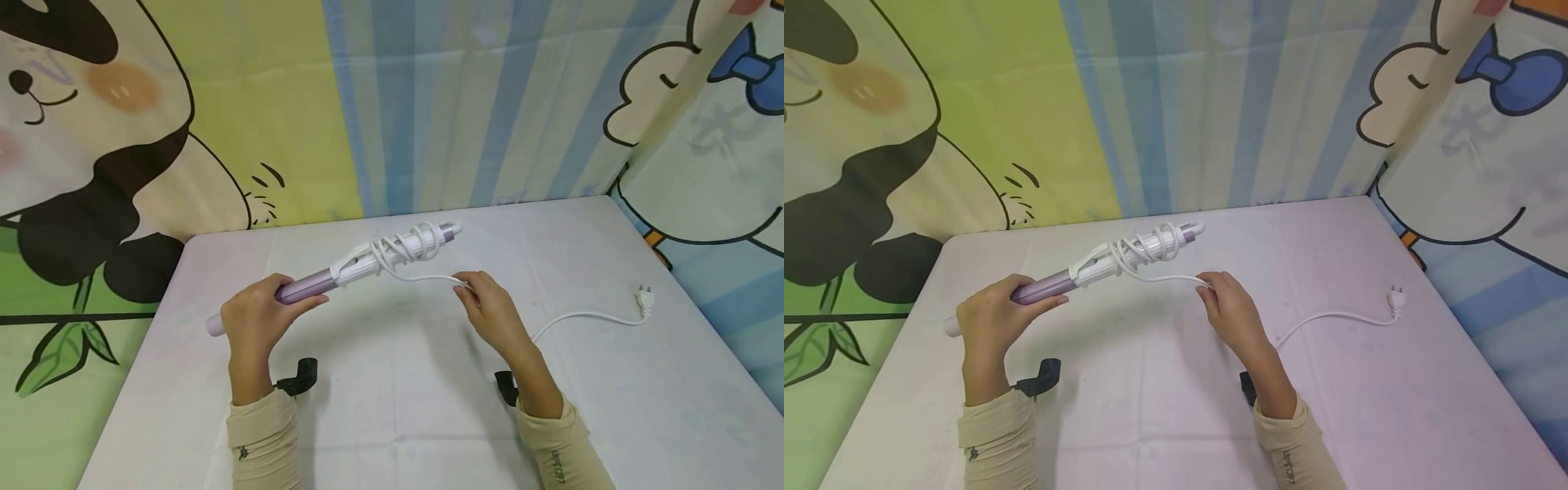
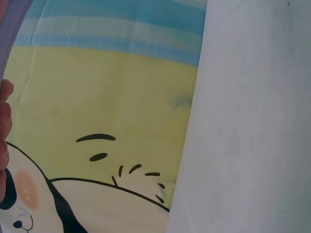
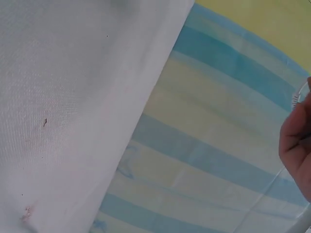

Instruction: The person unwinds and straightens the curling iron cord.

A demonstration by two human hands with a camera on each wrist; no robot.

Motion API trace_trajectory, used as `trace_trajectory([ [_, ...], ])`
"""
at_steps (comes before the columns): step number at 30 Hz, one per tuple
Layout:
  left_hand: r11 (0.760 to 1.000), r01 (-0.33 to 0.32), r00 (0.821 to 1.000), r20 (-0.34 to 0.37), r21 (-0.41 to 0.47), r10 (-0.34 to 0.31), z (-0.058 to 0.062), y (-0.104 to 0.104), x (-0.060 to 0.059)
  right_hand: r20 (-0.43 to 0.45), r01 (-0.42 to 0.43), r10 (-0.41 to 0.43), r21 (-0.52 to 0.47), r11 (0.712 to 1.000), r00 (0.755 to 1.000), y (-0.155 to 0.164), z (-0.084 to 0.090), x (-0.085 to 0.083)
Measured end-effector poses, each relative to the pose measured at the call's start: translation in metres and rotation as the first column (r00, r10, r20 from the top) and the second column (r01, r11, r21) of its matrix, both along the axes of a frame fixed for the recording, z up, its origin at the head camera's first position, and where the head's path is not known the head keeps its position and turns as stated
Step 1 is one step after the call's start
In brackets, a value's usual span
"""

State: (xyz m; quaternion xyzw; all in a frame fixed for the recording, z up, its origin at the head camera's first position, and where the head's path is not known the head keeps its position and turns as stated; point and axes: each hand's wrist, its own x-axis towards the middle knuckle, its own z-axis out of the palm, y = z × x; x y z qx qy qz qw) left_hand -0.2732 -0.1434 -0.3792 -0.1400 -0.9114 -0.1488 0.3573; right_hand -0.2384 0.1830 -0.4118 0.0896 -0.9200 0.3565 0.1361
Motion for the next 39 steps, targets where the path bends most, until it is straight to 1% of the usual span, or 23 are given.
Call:
trace_trajectory([
  [3,1.000,-0.004,1.000,0.010,-0.009,0.004,0.000,0.000,0.000,-0.119,0.013,-0.017,-0.029,0.999,0.993,-0.001,0.001,0.001],
  [6,1.000,-0.005,1.000,0.026,-0.023,0.005,0.000,0.001,0.000,-0.226,0.021,-0.036,-0.068,0.997,0.974,-0.001,0.002,0.002],
  [11,0.998,0.019,0.998,0.056,-0.056,-0.016,0.001,0.004,0.000,-0.376,0.038,-0.093,-0.152,0.988,0.922,0.003,0.004,0.004],
  [15,0.994,0.046,0.997,0.058,-0.095,-0.041,0.000,0.009,-0.001,-0.451,0.075,-0.162,-0.203,0.976,0.878,0.008,0.007,0.004],
  [20,0.989,0.094,0.994,0.073,-0.115,-0.086,-0.001,0.013,-0.002,-0.478,0.125,-0.246,-0.271,0.954,0.843,0.013,0.012,0.004],
  [25,0.981,0.161,0.984,0.091,-0.108,-0.152,-0.002,0.016,-0.002,-0.459,0.198,-0.339,-0.328,0.924,0.821,0.023,0.013,0.003],
  [30,0.974,0.215,0.973,0.098,-0.069,-0.208,-0.002,0.015,-0.002,-0.434,0.263,-0.410,-0.360,0.895,0.802,0.033,0.010,-0.001],
  [32,0.972,0.230,0.970,0.085,-0.045,-0.226,-0.003,0.014,-0.002,-0.426,0.273,-0.421,-0.366,0.890,0.801,0.035,0.007,-0.003],
  [34,0.971,0.238,0.970,0.060,-0.023,-0.237,-0.003,0.013,-0.002,-0.419,0.283,-0.423,-0.357,0.890,0.804,0.037,0.004,-0.005],
  [39,0.976,0.215,0.976,0.010,0.029,-0.215,-0.002,0.013,-0.002,-0.399,0.293,-0.406,-0.313,0.903,0.822,0.038,-0.004,-0.008],
])
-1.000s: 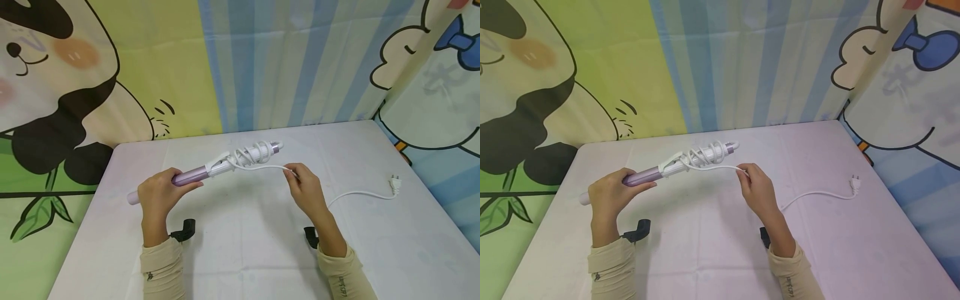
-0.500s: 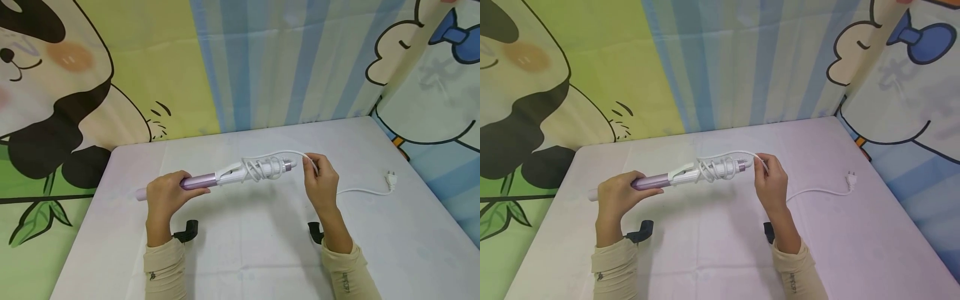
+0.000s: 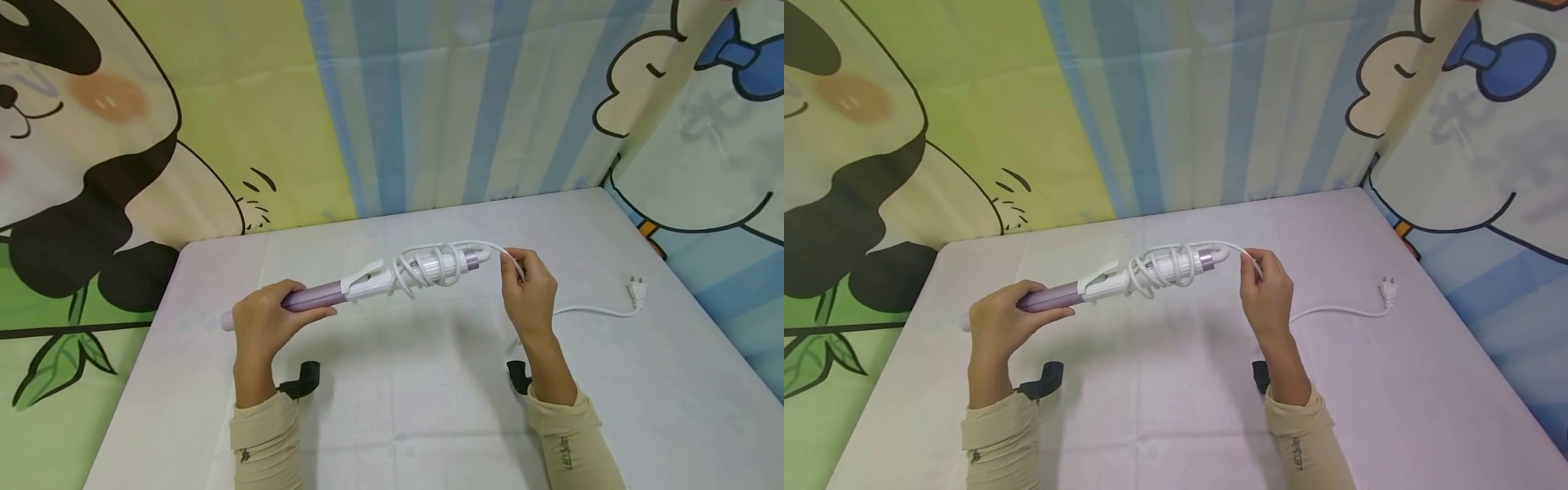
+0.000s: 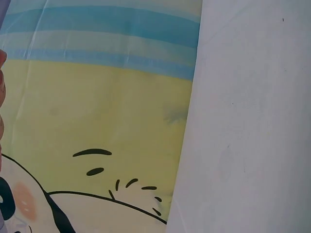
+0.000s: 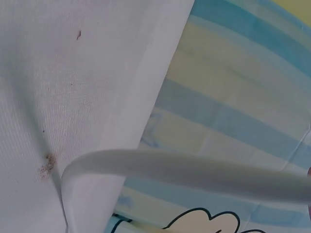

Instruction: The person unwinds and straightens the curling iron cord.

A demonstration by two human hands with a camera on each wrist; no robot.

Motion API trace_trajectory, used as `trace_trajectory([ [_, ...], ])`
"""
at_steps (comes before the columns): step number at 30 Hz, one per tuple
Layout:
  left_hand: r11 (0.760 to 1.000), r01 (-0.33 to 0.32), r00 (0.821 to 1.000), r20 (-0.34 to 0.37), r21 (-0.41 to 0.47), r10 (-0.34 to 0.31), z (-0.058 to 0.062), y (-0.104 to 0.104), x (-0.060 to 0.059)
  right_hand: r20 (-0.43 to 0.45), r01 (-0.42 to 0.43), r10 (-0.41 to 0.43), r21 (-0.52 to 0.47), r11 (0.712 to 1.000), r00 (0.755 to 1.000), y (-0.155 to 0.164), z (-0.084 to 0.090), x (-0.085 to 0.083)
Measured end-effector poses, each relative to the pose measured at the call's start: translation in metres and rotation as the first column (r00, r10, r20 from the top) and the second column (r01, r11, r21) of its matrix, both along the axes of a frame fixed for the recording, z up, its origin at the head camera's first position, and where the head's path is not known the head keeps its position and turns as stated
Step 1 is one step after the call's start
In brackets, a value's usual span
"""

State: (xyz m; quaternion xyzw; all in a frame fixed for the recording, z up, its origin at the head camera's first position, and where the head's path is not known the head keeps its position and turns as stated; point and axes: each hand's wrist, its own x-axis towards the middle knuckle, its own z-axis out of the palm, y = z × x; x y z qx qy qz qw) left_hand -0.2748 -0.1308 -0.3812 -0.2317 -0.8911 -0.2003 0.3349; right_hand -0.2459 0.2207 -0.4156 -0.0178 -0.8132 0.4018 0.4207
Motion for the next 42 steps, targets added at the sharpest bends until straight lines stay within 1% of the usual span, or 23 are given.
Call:
trace_trajectory([
  [4,0.999,-0.038,0.999,-0.010,0.038,0.039,0.001,0.000,0.000,0.022,-0.009,0.008,0.031,0.999,1.000,-0.001,-0.004,0.001],
  [7,0.995,-0.076,0.997,-0.012,0.063,0.077,0.002,0.000,0.000,0.009,-0.031,0.031,0.048,0.998,0.999,-0.001,-0.006,0.003],
  [10,0.990,-0.115,0.993,-0.012,0.077,0.116,0.003,-0.001,0.000,0.004,-0.089,0.089,0.092,0.992,0.996,-0.001,-0.006,0.006],
  [12,0.988,-0.132,0.991,-0.012,0.075,0.133,0.004,-0.001,0.000,0.021,-0.149,0.148,0.136,0.979,0.989,-0.001,-0.006,0.008],
  [15,0.987,-0.149,0.989,-0.006,0.059,0.150,0.005,-0.002,-0.001,0.073,-0.266,0.256,0.201,0.943,0.964,-0.004,-0.005,0.011],
  [18,0.986,-0.161,0.987,0.002,0.042,0.161,0.005,-0.002,-0.002,0.141,-0.383,0.358,0.245,0.891,0.923,-0.008,-0.001,0.016],
  [21,0.984,-0.176,0.984,0.012,0.025,0.176,0.004,-0.001,-0.003,0.188,-0.464,0.427,0.257,0.848,0.884,-0.010,0.004,0.022],
  [23,0.982,-0.189,0.982,0.019,0.007,0.189,0.003,-0.001,-0.003,0.191,-0.498,0.462,0.253,0.830,0.866,-0.010,0.009,0.025],
  [25,0.980,-0.197,0.980,0.032,-0.010,0.197,0.002,-0.001,-0.004,0.174,-0.525,0.496,0.239,0.817,0.851,-0.010,0.014,0.028],
  [29,0.981,-0.188,0.979,0.076,-0.040,0.191,0.000,-0.002,-0.005,0.091,-0.566,0.560,0.216,0.796,0.823,-0.007,0.023,0.032],
  [30,0.982,-0.183,0.978,0.089,-0.045,0.186,0.000,-0.002,-0.005,0.064,-0.567,0.568,0.211,0.796,0.821,-0.007,0.026,0.033],
  [32,0.984,-0.170,0.979,0.108,-0.057,0.175,-0.001,-0.002,-0.005,0.008,-0.553,0.565,0.213,0.805,0.825,-0.004,0.029,0.034],
  [35,0.985,-0.153,0.978,0.128,-0.076,0.162,-0.003,-0.003,-0.005,-0.082,-0.509,0.533,0.207,0.836,0.842,0.000,0.034,0.033],
  [37,0.986,-0.140,0.979,0.137,-0.089,0.151,-0.004,-0.003,-0.005,-0.124,-0.481,0.507,0.191,0.856,0.853,0.004,0.036,0.034],
  [40,0.986,-0.125,0.979,0.150,-0.110,0.141,-0.006,-0.003,-0.005,-0.173,-0.451,0.469,0.138,0.882,0.866,0.008,0.041,0.035],
  [42,0.985,-0.118,0.978,0.158,-0.123,0.137,-0.007,-0.002,-0.005,-0.202,-0.425,0.433,0.084,0.901,0.879,0.011,0.043,0.036],
])
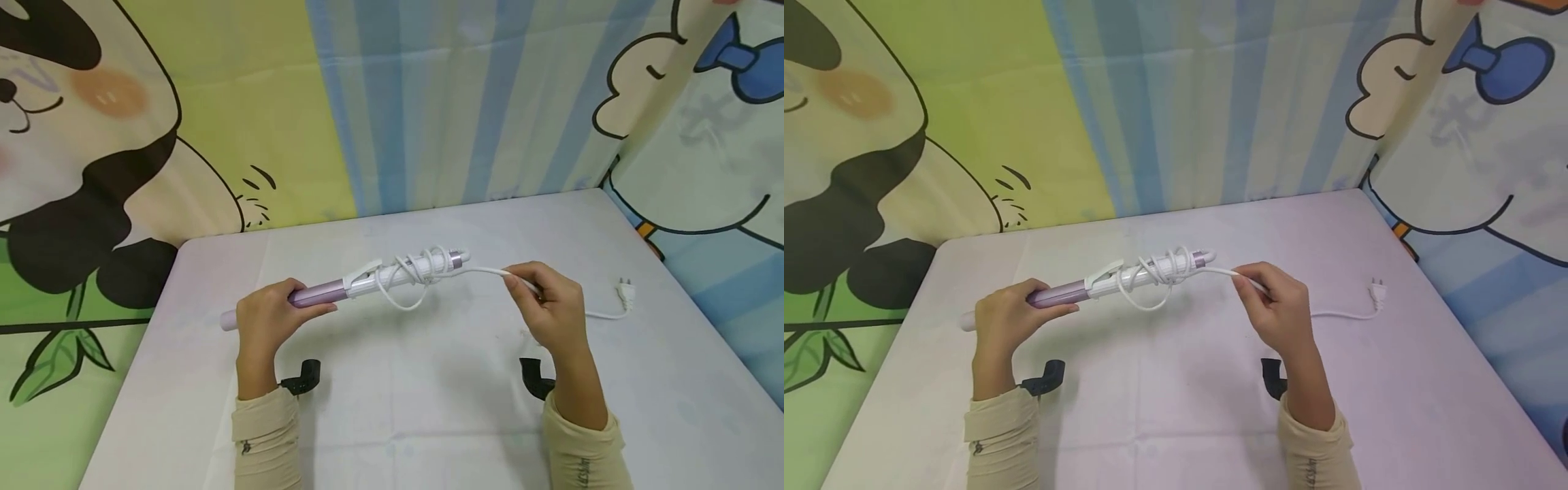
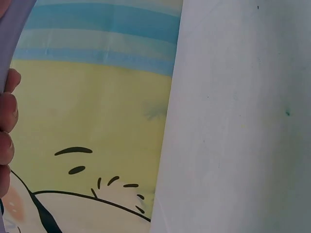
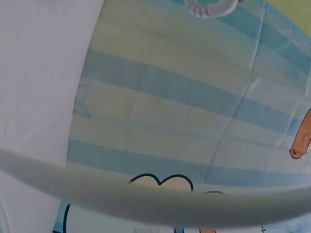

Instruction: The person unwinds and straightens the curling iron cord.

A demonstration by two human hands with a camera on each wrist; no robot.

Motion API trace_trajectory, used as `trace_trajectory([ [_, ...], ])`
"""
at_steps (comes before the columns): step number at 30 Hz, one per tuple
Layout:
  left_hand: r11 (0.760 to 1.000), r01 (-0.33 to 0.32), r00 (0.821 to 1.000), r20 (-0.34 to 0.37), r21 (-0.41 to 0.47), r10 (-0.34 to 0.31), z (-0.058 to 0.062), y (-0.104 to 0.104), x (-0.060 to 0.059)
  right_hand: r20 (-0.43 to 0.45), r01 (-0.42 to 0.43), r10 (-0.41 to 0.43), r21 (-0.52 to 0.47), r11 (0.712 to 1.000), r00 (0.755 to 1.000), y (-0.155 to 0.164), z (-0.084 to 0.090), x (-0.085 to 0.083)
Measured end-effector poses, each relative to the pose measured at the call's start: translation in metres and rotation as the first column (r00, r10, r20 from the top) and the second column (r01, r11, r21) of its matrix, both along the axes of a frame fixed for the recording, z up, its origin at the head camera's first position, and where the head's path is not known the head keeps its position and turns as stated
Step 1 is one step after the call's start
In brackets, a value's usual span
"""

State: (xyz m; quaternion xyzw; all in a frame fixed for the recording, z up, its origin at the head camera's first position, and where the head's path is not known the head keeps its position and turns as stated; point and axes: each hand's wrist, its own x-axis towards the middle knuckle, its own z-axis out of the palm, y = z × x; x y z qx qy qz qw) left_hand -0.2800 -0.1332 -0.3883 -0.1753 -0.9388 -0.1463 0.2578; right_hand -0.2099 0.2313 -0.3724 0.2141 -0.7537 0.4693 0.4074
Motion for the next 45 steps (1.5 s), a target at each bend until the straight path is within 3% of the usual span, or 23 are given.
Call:
trace_trajectory([
  [4,1.000,0.001,1.000,0.030,-0.031,0.000,-0.002,-0.002,0.001,0.011,0.104,-0.104,-0.129,0.986,0.995,0.002,0.004,0.002],
  [11,0.997,0.044,0.994,0.100,-0.055,-0.039,-0.002,-0.005,0.006,0.042,0.317,-0.318,-0.274,0.908,0.947,0.006,0.002,-0.007],
  [15,0.996,0.088,0.987,0.135,-0.024,-0.084,-0.003,-0.008,0.007,0.057,0.445,-0.448,-0.275,0.852,0.892,0.011,-0.005,-0.019],
  [20,0.993,0.111,0.982,0.148,0.038,-0.116,-0.001,-0.016,0.009,0.117,0.544,-0.536,-0.292,0.786,0.836,0.017,-0.015,-0.028],
  [23,0.990,0.118,0.983,0.132,0.080,-0.128,0.001,-0.022,0.010,0.189,0.595,-0.565,-0.303,0.744,0.803,0.023,-0.021,-0.031],
  [26,0.984,0.113,0.985,0.116,0.135,-0.129,0.004,-0.026,0.011,0.282,0.659,-0.596,-0.317,0.682,0.752,0.033,-0.024,-0.032],
  [29,0.978,0.097,0.991,0.072,0.183,-0.111,0.006,-0.030,0.011,0.365,0.716,-0.617,-0.320,0.620,0.697,0.044,-0.029,-0.032],
  [31,0.977,0.071,0.996,0.038,0.199,-0.080,0.007,-0.032,0.011,0.406,0.739,-0.619,-0.319,0.594,0.672,0.050,-0.032,-0.032],
  [34,0.977,0.004,1.000,0.008,0.215,-0.006,0.009,-0.034,0.011,0.426,0.758,-0.632,-0.279,0.589,0.648,0.053,-0.040,-0.034],
  [38,0.959,-0.166,0.986,0.054,0.230,0.158,0.013,-0.037,0.014,0.371,0.749,-0.661,-0.183,0.637,0.653,0.048,-0.052,-0.041],
  [42,0.902,-0.344,0.939,0.120,0.260,0.323,0.019,-0.040,0.018,0.282,0.696,-0.653,-0.081,0.714,0.703,0.038,-0.063,-0.046],
  [45,0.861,-0.404,0.915,0.126,0.310,0.384,0.021,-0.043,0.018,0.268,0.638,-0.616,0.005,0.770,0.741,0.031,-0.066,-0.049],
])
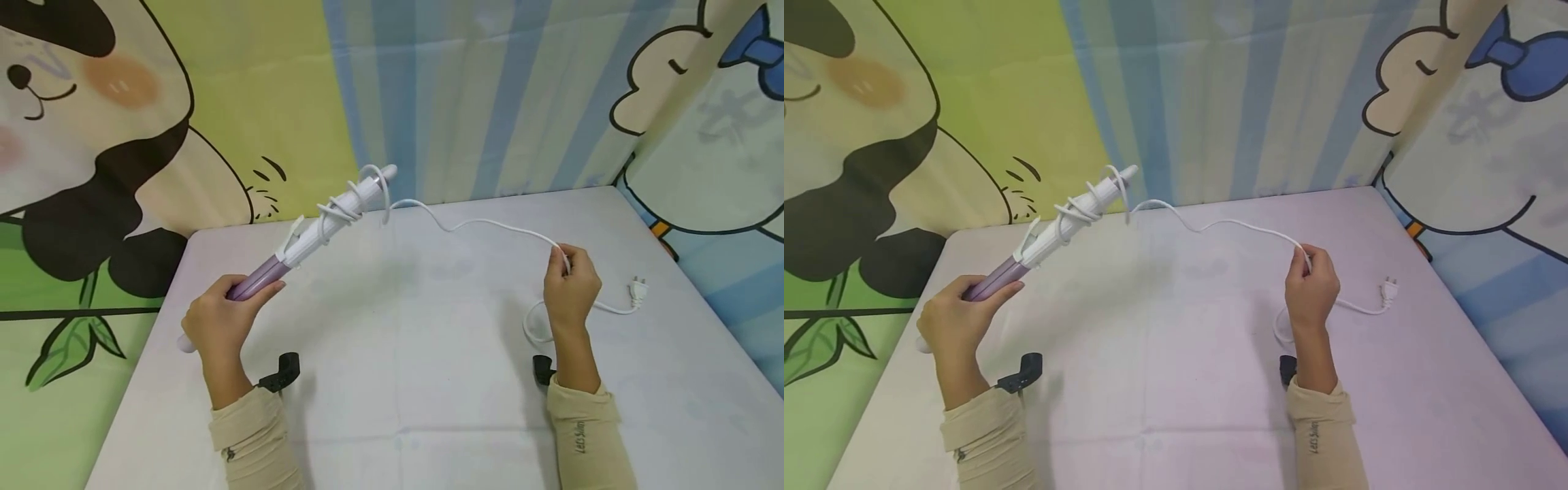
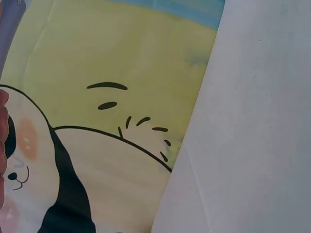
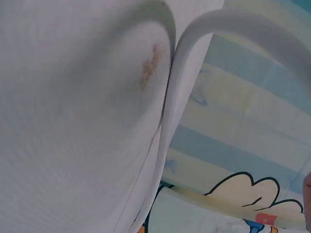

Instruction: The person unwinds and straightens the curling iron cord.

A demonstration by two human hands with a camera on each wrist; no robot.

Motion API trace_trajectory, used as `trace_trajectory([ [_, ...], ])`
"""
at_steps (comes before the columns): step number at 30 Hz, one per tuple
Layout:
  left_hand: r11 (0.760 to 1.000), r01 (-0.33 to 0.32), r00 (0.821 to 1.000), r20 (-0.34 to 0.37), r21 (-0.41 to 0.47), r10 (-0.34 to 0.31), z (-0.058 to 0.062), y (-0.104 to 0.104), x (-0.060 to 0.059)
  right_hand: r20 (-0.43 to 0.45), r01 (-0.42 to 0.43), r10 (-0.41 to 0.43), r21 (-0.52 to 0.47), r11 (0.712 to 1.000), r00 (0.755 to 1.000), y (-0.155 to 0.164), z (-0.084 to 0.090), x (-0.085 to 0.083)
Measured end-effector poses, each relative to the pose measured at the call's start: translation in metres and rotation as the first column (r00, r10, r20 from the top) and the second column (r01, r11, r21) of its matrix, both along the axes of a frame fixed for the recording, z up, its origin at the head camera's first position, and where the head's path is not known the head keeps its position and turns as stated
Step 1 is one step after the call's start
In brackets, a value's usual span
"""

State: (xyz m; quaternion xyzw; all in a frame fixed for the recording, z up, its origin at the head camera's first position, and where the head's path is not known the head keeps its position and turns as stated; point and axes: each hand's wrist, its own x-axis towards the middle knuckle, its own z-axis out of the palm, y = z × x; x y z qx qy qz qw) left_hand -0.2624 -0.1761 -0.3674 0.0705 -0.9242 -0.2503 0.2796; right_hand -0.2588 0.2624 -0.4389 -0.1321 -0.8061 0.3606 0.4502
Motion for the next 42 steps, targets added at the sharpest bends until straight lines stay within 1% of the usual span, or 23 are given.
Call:
trace_trajectory([
  [2,0.999,-0.016,0.999,-0.029,0.033,0.017,0.001,-0.001,0.000,0.087,-0.070,0.065,0.047,0.996,0.994,-0.004,-0.001,-0.001],
  [3,0.999,-0.021,0.999,-0.042,0.045,0.023,0.001,-0.002,0.000,0.153,-0.114,0.104,0.062,0.991,0.983,-0.005,-0.001,-0.001],
  [4,0.998,-0.025,0.998,-0.051,0.055,0.028,0.001,-0.002,0.000,0.234,-0.168,0.146,0.078,0.983,0.961,-0.007,-0.001,-0.001],
  [5,0.998,-0.027,0.998,-0.058,0.062,0.031,0.002,-0.002,0.000,0.328,-0.231,0.192,0.084,0.969,0.925,-0.008,-0.001,-0.001],
  [6,0.997,-0.028,0.998,-0.058,0.068,0.032,0.002,-0.002,0.001,0.426,-0.294,0.233,0.081,0.952,0.874,-0.009,-0.001,-0.001],
  [8,0.997,-0.030,0.999,-0.038,0.071,0.033,0.003,0.000,0.001,0.598,-0.410,0.291,0.069,0.910,0.747,-0.011,0.001,0.000],
  [9,0.997,-0.030,0.999,-0.021,0.069,0.031,0.004,0.000,0.002,0.661,-0.456,0.307,0.061,0.888,0.685,-0.012,0.001,0.001],
  [10,0.998,-0.027,1.000,-0.005,0.064,0.028,0.004,0.002,0.002,0.705,-0.495,0.319,0.053,0.867,0.633,-0.012,0.002,0.002],
  [11,0.998,-0.024,1.000,0.007,0.055,0.023,0.004,0.003,0.002,0.734,-0.518,0.322,0.047,0.854,0.598,-0.012,0.003,0.002],
  [12,0.999,-0.021,1.000,0.019,0.042,0.020,0.004,0.004,0.002,0.750,-0.532,0.319,0.052,0.845,0.580,-0.012,0.004,0.003],
  [14,1.000,-0.016,0.999,0.039,0.007,0.016,0.004,0.006,0.002,0.754,-0.534,0.306,0.070,0.843,0.582,-0.012,0.007,0.004],
  [19,0.997,0.010,0.997,0.079,-0.073,-0.004,0.002,0.016,-0.001,0.704,-0.488,0.283,0.103,0.867,0.651,-0.009,0.020,0.010],
  [22,0.994,0.037,0.996,0.088,-0.102,-0.028,0.000,0.023,-0.003,0.646,-0.479,0.316,0.089,0.873,0.695,-0.006,0.030,0.014],
  [27,0.985,0.093,0.995,0.044,-0.148,-0.087,-0.005,0.035,-0.009,0.525,-0.489,0.371,0.100,0.867,0.766,-0.007,0.041,0.019],
  [30,0.979,0.127,0.992,0.008,-0.160,-0.127,-0.009,0.042,-0.013,0.473,-0.510,0.397,0.136,0.849,0.786,-0.011,0.050,0.016],
  [32,0.975,0.138,0.989,-0.018,-0.172,-0.143,-0.009,0.046,-0.014,0.458,-0.535,0.422,0.148,0.832,0.782,-0.016,0.058,0.011],
  [33,0.973,0.143,0.988,-0.027,-0.181,-0.150,-0.009,0.048,-0.014,0.462,-0.550,0.437,0.140,0.823,0.772,-0.020,0.062,0.008],
  [35,0.967,0.153,0.985,-0.043,-0.205,-0.165,-0.009,0.052,-0.015,0.482,-0.577,0.467,0.102,0.810,0.741,-0.027,0.070,0.003],
  [37,0.960,0.169,0.982,-0.051,-0.222,-0.184,-0.008,0.057,-0.016,0.514,-0.596,0.496,0.037,0.802,0.700,-0.034,0.075,-0.001],
  [39,0.955,0.187,0.978,-0.052,-0.232,-0.204,-0.007,0.063,-0.017,0.541,-0.602,0.518,-0.026,0.798,0.663,-0.041,0.076,-0.007],
  [40,0.951,0.194,0.976,-0.055,-0.239,-0.213,-0.007,0.066,-0.018,0.549,-0.602,0.524,-0.047,0.797,0.651,-0.044,0.076,-0.010],
  [41,0.949,0.201,0.974,-0.057,-0.241,-0.221,-0.007,0.069,-0.019,0.547,-0.599,0.530,-0.064,0.799,0.648,-0.047,0.074,-0.014],
  [42,0.947,0.207,0.971,-0.062,-0.245,-0.229,-0.007,0.072,-0.020,0.537,-0.593,0.532,-0.072,0.802,0.655,-0.050,0.073,-0.016],
])
